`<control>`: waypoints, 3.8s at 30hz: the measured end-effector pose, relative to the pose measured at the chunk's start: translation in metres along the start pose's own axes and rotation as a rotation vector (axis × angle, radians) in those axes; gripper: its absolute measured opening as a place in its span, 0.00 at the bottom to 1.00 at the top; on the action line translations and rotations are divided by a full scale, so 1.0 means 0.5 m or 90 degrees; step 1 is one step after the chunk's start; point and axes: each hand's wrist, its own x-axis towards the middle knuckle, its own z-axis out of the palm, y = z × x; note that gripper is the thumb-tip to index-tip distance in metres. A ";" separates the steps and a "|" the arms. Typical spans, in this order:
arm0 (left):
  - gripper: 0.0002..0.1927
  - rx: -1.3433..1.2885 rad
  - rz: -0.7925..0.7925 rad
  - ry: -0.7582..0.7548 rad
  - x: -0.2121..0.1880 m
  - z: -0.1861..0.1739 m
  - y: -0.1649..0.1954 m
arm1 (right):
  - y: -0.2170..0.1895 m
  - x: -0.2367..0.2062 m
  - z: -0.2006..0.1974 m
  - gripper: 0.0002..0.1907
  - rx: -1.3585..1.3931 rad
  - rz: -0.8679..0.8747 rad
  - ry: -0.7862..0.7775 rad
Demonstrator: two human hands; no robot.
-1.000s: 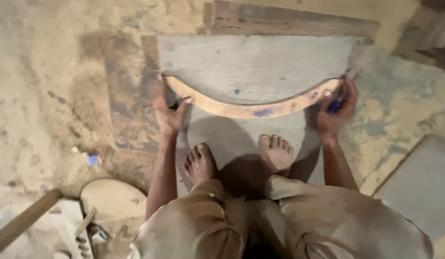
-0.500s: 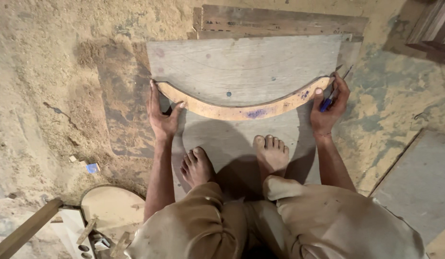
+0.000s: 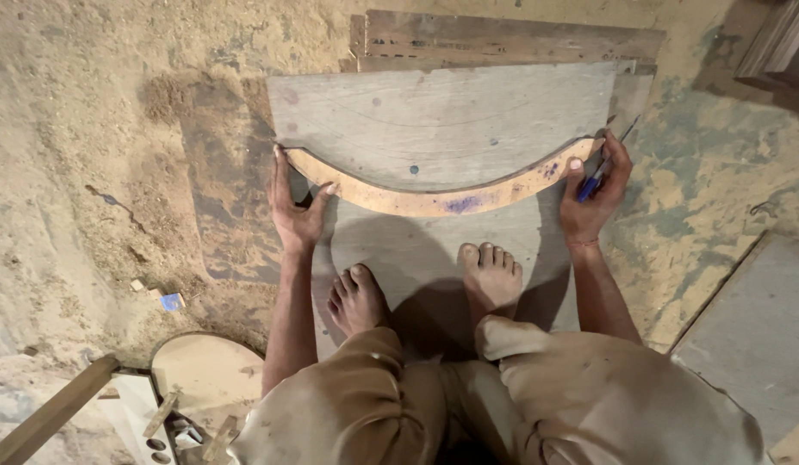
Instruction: The person kneels on the floor of a workshop and holds a curved wooden template against a flat board. They use a blue marker to trace along the template's edge, repositioning and flipping the template to trace the curved outline onto the board.
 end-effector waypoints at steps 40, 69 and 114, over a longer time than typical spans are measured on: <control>0.40 0.200 0.039 0.054 -0.018 0.007 -0.017 | -0.012 -0.001 0.002 0.26 0.107 0.004 -0.021; 0.48 0.241 0.263 -0.421 -0.134 0.134 0.293 | -0.235 0.083 0.085 0.11 0.194 -0.010 -0.160; 0.46 0.327 0.236 -0.492 -0.133 0.155 0.313 | -0.140 0.254 0.049 0.07 -0.002 -0.055 -0.805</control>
